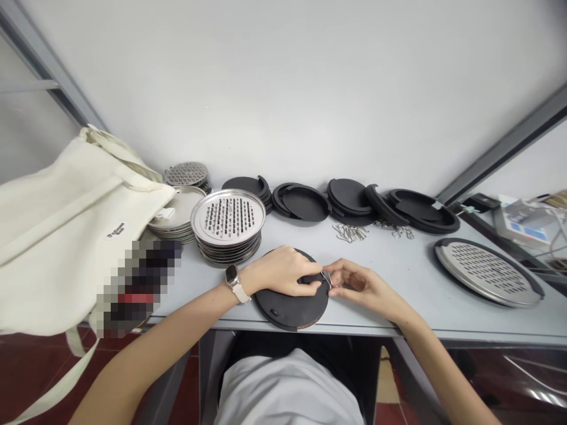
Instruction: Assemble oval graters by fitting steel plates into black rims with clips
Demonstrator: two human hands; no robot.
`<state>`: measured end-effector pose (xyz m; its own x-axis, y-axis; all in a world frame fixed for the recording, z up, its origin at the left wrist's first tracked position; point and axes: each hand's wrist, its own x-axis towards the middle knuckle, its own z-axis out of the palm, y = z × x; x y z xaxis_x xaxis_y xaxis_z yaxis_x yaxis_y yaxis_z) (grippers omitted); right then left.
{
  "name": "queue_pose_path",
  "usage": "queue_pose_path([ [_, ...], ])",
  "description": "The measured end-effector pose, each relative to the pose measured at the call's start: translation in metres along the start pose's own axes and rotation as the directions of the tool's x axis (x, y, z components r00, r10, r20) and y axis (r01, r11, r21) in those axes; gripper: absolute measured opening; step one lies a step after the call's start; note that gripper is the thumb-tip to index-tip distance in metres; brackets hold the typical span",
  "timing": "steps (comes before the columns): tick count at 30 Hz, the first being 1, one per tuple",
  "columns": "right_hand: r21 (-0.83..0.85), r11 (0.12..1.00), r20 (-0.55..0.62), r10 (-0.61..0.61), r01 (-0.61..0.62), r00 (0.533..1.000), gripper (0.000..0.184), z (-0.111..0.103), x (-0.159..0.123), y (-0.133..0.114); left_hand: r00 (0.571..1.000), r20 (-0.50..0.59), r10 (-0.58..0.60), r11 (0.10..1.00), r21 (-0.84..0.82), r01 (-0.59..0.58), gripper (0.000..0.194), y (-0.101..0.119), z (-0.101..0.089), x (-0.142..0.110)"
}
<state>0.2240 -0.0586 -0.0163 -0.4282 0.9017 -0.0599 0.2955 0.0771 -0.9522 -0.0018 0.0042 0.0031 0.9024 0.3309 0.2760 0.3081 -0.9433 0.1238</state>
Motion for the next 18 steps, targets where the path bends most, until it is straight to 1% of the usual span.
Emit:
queue_pose_path([
  [3, 0.022, 1.0, 0.007, -0.009, 0.008, 1.0, 0.04, 0.0008, 0.0001, 0.0009, 1.0, -0.001, 0.0, 1.0, 0.0, 0.0, 0.022, 0.0001, 0.0001, 0.0001],
  [7, 0.008, 1.0, 0.001, 0.001, -0.001, 1.0, 0.042, 0.0008, 0.0, 0.0012, 1.0, -0.007, 0.003, 1.0, -0.007, -0.003, 0.021, 0.0005, 0.0003, 0.0001],
  [11, 0.002, 1.0, -0.002, -0.014, 0.014, 1.0, 0.039, 0.0003, -0.0001, 0.0007, 1.0, -0.009, 0.01, 1.0, 0.007, -0.01, 0.02, 0.0007, 0.0007, -0.0001],
  [18, 0.022, 1.0, 0.04, 0.006, -0.007, 0.999, 0.037, -0.0004, -0.001, -0.0003, 0.998, 0.007, 0.06, 0.998, 0.029, -0.06, 0.022, 0.0019, 0.0009, -0.0004],
])
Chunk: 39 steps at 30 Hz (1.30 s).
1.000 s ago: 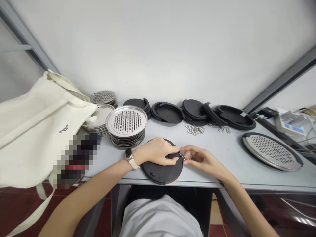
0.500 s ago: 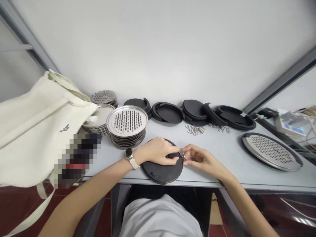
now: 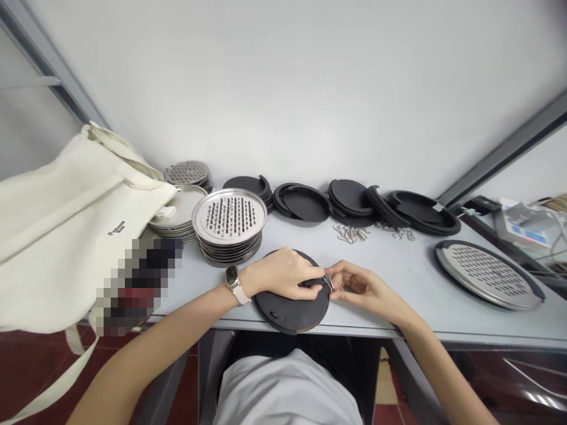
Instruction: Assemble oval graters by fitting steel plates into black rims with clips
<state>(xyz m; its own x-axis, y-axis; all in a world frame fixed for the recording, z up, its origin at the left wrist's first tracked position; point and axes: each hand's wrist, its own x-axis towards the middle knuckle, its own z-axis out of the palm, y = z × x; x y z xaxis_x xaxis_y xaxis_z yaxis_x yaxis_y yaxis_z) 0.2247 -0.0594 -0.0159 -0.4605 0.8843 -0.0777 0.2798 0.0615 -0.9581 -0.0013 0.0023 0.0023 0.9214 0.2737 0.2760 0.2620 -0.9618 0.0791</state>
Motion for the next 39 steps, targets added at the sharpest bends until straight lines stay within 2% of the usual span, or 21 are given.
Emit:
queue_pose_path([
  [4, -0.024, 1.0, 0.0, 0.02, -0.02, 1.0, 0.039, -0.0007, -0.0008, -0.0001, 1.0, -0.001, -0.002, 1.0, -0.001, 0.002, 0.022, 0.0001, 0.0, -0.0003],
  [12, -0.027, 0.999, 0.013, -0.021, 0.021, 1.0, 0.034, 0.0002, -0.001, 0.0003, 1.0, -0.015, 0.004, 1.0, 0.005, -0.004, 0.021, 0.0005, 0.0005, -0.0001],
  [24, 0.064, 0.998, 0.06, -0.017, 0.013, 0.998, 0.031, -0.0016, -0.0016, 0.0013, 1.0, 0.002, -0.001, 1.0, 0.011, 0.001, 0.022, 0.0006, -0.0006, -0.0002],
  [39, 0.012, 1.0, 0.036, -0.024, 0.023, 0.999, 0.03, -0.0016, -0.0016, 0.0022, 1.0, -0.004, -0.002, 1.0, 0.003, 0.002, 0.022, 0.0007, 0.0004, 0.0001],
])
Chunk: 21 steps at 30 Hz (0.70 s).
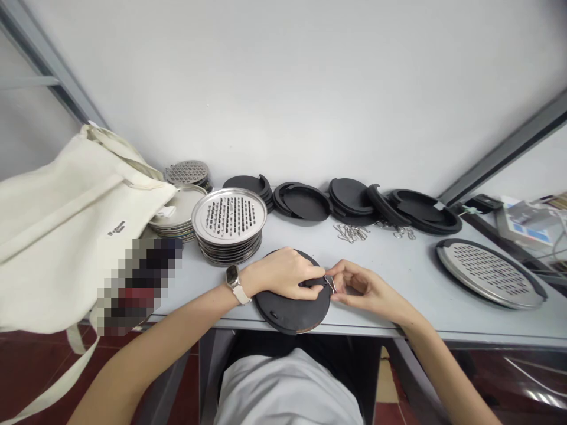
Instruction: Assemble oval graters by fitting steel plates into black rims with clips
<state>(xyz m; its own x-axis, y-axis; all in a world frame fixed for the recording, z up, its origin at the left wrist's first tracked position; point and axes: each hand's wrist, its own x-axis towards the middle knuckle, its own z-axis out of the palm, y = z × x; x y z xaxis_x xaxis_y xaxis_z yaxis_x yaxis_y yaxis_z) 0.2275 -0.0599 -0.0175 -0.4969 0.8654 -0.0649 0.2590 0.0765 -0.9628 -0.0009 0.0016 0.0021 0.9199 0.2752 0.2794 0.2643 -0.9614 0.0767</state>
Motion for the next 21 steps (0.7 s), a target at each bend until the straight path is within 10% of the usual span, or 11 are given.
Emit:
queue_pose_path([
  [21, -0.044, 0.999, -0.015, -0.003, 0.002, 1.0, 0.03, 0.0014, 0.0017, -0.0026, 1.0, -0.013, 0.007, 1.0, 0.005, -0.007, 0.021, 0.0001, 0.0, -0.0003],
])
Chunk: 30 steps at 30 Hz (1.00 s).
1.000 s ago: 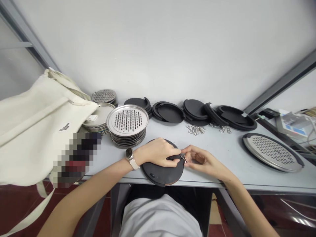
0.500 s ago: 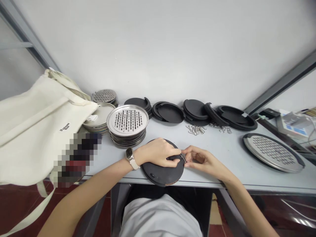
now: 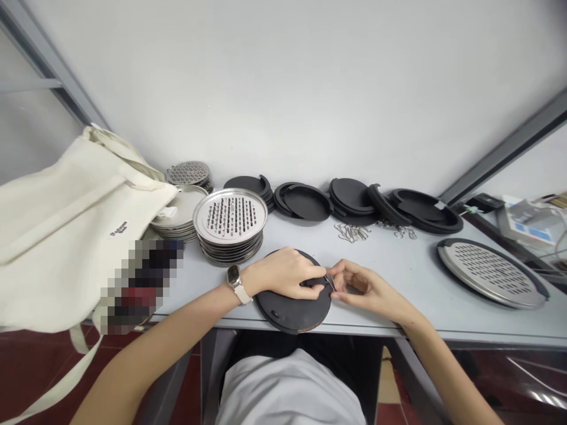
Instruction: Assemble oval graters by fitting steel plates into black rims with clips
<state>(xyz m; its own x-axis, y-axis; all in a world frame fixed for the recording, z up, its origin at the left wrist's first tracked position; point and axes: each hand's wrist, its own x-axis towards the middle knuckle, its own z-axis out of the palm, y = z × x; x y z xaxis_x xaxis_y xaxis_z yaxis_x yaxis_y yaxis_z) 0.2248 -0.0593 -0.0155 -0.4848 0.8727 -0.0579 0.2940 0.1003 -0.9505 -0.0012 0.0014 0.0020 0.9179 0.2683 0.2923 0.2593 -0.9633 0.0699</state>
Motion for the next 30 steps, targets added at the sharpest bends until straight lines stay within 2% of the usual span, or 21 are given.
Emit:
queue_pose_path([
  [30, -0.031, 1.0, -0.008, -0.006, 0.005, 1.0, 0.038, -0.0007, -0.0001, 0.0024, 1.0, 0.007, -0.02, 1.0, -0.003, 0.02, 0.021, 0.0008, -0.0006, -0.0005],
])
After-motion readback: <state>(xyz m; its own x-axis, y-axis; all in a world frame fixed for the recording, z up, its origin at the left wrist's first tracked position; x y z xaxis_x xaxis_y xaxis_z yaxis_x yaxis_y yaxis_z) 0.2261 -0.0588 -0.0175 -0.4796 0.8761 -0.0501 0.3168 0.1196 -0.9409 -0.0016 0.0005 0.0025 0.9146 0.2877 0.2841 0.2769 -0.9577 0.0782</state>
